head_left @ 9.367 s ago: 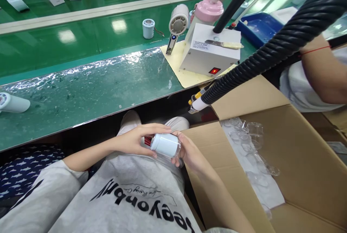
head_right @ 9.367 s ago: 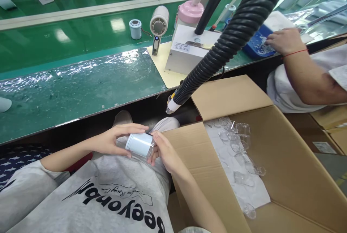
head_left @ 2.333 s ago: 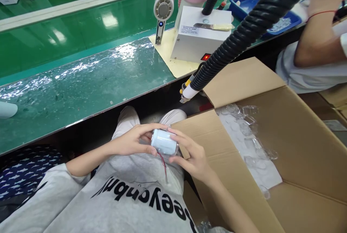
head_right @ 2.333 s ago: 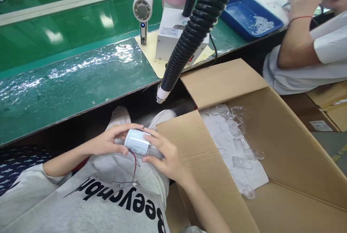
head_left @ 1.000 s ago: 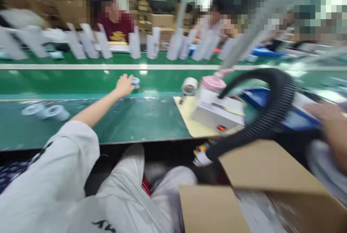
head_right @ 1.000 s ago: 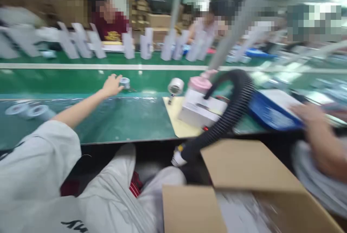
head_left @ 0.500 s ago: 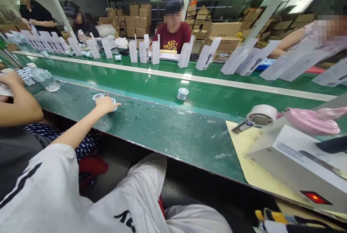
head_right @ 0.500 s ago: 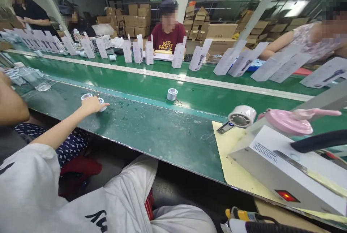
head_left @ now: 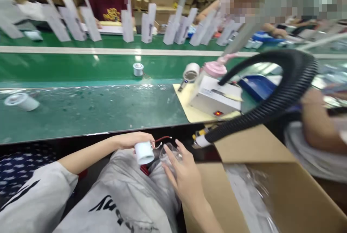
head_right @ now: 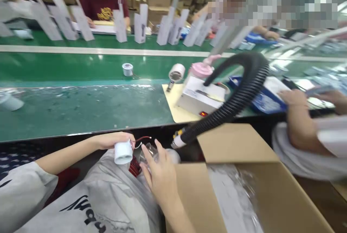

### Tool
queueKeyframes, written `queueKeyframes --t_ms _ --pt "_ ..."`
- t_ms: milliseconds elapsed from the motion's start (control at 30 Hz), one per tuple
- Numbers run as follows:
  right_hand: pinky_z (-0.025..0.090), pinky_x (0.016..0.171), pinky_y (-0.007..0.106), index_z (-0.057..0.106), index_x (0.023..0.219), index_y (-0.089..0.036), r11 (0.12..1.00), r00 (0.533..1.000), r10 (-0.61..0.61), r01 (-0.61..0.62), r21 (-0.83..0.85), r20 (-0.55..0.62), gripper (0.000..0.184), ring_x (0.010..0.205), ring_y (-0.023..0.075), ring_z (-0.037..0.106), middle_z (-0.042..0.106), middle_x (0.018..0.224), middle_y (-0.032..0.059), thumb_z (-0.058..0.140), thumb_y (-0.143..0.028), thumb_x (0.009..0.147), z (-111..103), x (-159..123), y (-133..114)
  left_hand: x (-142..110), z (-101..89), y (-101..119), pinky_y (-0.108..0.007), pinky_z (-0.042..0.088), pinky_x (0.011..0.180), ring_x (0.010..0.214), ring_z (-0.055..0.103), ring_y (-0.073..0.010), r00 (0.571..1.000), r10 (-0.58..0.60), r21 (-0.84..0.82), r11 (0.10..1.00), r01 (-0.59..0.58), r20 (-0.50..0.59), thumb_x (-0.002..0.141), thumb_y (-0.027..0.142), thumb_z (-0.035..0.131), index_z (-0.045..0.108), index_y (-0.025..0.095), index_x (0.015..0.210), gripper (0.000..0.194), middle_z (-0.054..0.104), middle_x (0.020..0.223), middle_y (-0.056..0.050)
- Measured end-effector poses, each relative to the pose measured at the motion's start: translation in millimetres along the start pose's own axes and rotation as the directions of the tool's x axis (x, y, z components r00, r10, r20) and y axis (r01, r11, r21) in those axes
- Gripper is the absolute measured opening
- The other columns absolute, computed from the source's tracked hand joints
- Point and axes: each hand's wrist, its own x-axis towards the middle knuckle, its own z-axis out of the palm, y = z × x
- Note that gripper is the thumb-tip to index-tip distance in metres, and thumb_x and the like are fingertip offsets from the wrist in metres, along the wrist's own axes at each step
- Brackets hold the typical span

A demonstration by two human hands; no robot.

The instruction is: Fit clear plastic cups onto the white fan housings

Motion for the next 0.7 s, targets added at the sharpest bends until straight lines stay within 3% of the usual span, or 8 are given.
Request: queueKeyframes --t_ms 67,133,233,333,467,567,700 --pt "0.061 0.094 0.06 0.067 0.142 -0.03 0.994 0.996 0.085 -0.082 -0.076 0.026 0.048 0.121 0.0404 0.062 0.052 0.154 0.0183 0.061 -0.017 0.096 2.6 4.8 -0.9 12.4 19.8 3.7 -0.026 0.051 0.067 0.072 0.063 -0.0163 0.985 0.001 0.047 0.999 -0.01 0.174 0.082 0.055 0.078 0.078 0.017 0.091 0.039 0.073 0.082 -0.005" --pt "0.06 0.095 0.06 0.076 0.124 -0.026 0.987 0.981 0.16 -0.157 -0.037 0.108 0.041 0.121 0.04 0.061 0.056 0.151 0.0179 0.064 -0.008 0.089 0.2 1.9 2.4 18.5 31.7 10.1 -0.027 0.051 0.08 0.087 0.064 -0.018 0.976 0.039 0.171 0.982 -0.077 0.216 0.086 0.045 0.077 0.078 0.019 0.095 0.028 0.073 0.094 -0.005" --pt "0.059 0.1 0.054 0.077 0.098 -0.022 0.936 0.947 0.228 -0.277 0.216 0.225 0.019 0.124 0.0369 0.062 0.062 0.137 0.0164 0.076 -0.01 0.082 -6.3 -9.4 6.8 20.8 42.8 15.5 -0.031 0.048 0.088 0.095 0.064 -0.0194 0.976 0.153 0.371 0.906 -0.202 0.158 0.095 0.038 0.064 0.074 0.018 0.101 0.023 0.07 0.1 -0.006" --pt "0.057 0.102 0.047 0.075 0.095 -0.022 0.805 0.912 0.326 -0.406 0.434 0.248 0.011 0.121 0.032 0.065 0.064 0.13 0.0144 0.076 -0.032 0.091 -10.5 -15.3 7.2 19.9 50.1 11.7 -0.032 0.049 0.085 0.091 0.064 -0.0198 0.974 0.21 0.394 0.891 -0.227 0.088 0.095 0.039 0.064 0.071 0.017 0.103 0.025 0.069 0.1 -0.006" --pt "0.056 0.097 0.042 0.075 0.092 -0.022 0.72 0.887 0.396 -0.462 0.518 0.239 0.029 0.115 0.0283 0.068 0.068 0.12 0.0129 0.055 -0.04 0.104 -12.4 -10.5 5.5 17.8 52.6 3.3 -0.033 0.05 0.086 0.091 0.064 -0.0199 0.965 0.244 0.346 0.9 -0.264 0.101 0.091 0.043 0.071 0.072 0.017 0.109 0.031 0.068 0.102 -0.007" --pt "0.056 0.094 0.038 0.072 0.08 -0.022 0.693 0.888 0.375 -0.458 0.556 0.264 0.033 0.108 0.0261 0.07 0.072 0.115 0.0109 0.055 -0.037 0.104 -13.7 -5.9 3.6 15.4 51.2 0.5 -0.034 0.051 0.088 0.092 0.063 -0.0204 0.958 0.265 0.35 0.892 -0.287 0.109 0.082 0.054 0.083 0.075 0.021 0.118 0.049 0.066 0.103 -0.006" --pt "0.057 0.088 0.037 0.073 0.078 -0.022 0.695 0.894 0.402 -0.438 0.569 0.198 0.029 0.1 0.0244 0.071 0.075 0.108 0.0092 0.058 -0.031 0.1 -16.3 -6.1 -1.6 12.4 50.2 -3.4 -0.036 0.053 0.088 0.094 0.061 -0.0214 0.958 0.275 0.378 0.88 -0.286 0.084 0.07 0.063 0.089 0.079 0.024 0.116 0.061 0.062 0.103 -0.006"
